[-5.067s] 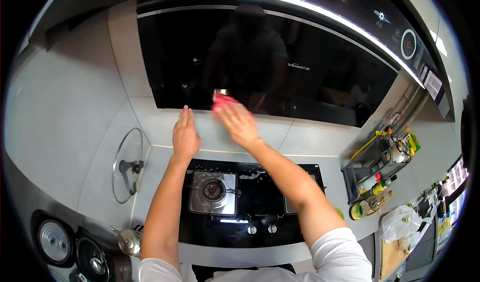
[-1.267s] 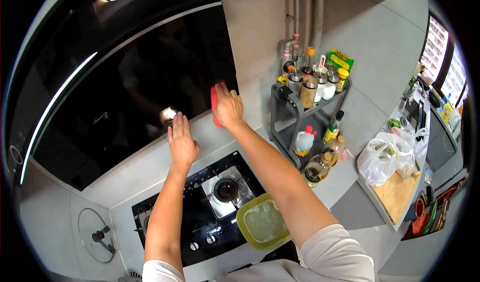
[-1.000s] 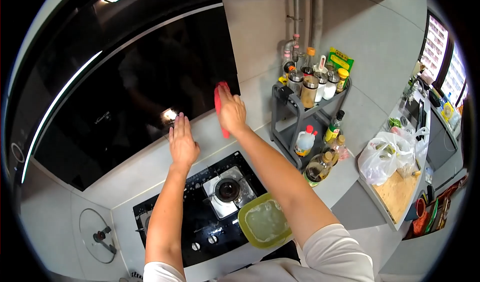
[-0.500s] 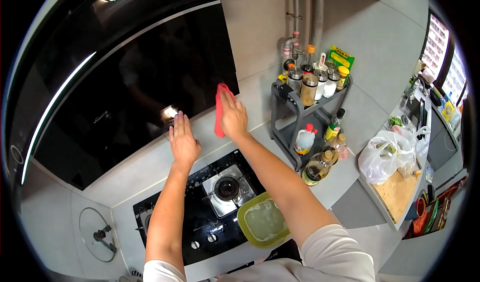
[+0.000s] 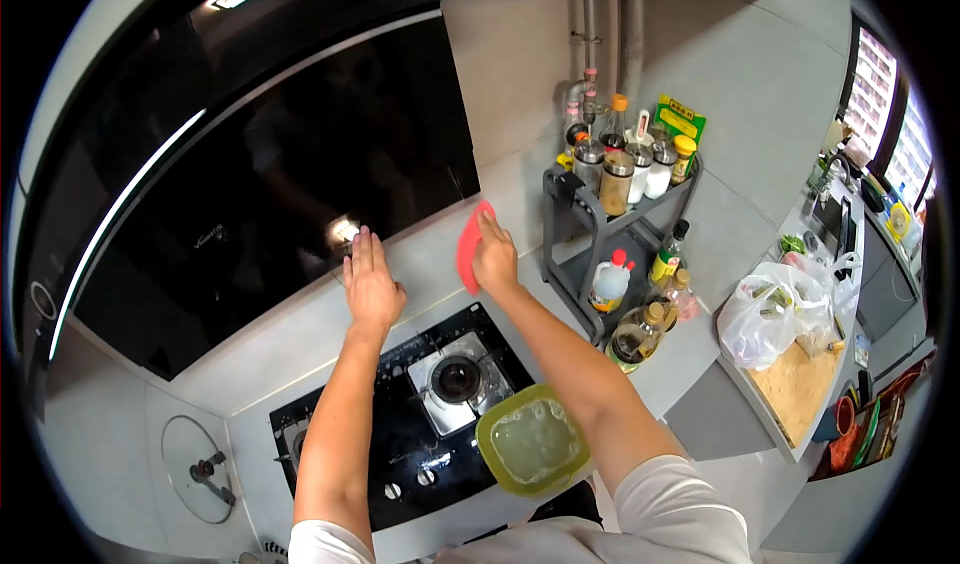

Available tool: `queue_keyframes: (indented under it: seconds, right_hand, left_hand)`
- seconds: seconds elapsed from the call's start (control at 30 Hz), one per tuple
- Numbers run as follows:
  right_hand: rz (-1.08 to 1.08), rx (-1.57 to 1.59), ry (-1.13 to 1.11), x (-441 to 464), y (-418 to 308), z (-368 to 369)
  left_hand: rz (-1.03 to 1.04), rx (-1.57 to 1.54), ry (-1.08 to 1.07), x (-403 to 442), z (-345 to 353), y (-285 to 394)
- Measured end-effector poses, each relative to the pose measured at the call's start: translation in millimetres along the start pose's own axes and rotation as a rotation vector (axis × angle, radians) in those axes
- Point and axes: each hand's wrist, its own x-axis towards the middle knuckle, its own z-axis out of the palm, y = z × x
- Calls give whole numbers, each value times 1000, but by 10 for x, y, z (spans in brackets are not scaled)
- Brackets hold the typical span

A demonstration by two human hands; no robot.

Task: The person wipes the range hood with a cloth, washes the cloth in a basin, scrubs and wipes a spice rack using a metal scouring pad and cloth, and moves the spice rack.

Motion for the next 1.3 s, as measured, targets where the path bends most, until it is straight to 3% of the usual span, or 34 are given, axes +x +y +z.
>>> queue_keyframes:
  seconds: [0.07, 0.13, 0.27, 0.37, 0.47, 0.6, 0.73, 0.8, 0.9, 0.93, 1.0, 1.07, 1.13, 1.27, 1.3]
  right_hand:
    - [50, 55, 13, 44, 7, -8]
    - [165, 280, 183, 170, -162, -123]
    - [185, 388, 349, 766, -624, -240]
    - [75, 354, 493, 1128, -733, -95]
    - [60, 280, 489, 801, -270, 318]
    - [138, 323, 399, 876, -364, 101]
    - [75, 398, 412, 1081, -477, -21]
    - [45, 280, 388, 902, -330, 58]
    - [186, 269, 188, 571, -49, 77]
    - [182, 267, 188, 524, -16, 56]
    - [506, 370, 143, 514, 1, 45]
    - [537, 471, 191, 593, 71, 189]
    - [837, 1131, 220, 664, -125, 194]
    - [946, 1043, 104, 596, -361, 490]
    - [967, 1127, -61, 558, -408, 444]
  left_hand:
    - [-21, -32, -25, -16, -32, 4]
    - [-29, -8, -31, -16, 11, -10]
    - [-16, -13, -25, -4, 0, -28]
    - [-5, -7, -21, 5, -21, -19]
    - [7, -9, -14, -27, 5, -38]
    - [50, -24, 28, -22, 17, -72]
    - [32, -32, 16, -84, 72, -53]
    - [28, -24, 30, -21, 68, -55]
    - [37, -9, 31, -47, 72, -59]
    - [37, -11, 35, -65, 74, -67]
    - [34, -18, 18, -55, 59, -101]
    - [44, -24, 19, -52, 29, -132]
    - [49, -31, 3, -118, 16, -170]
    - [72, -60, -2, -120, -93, -207]
    - [76, -76, -13, -126, -108, -216]
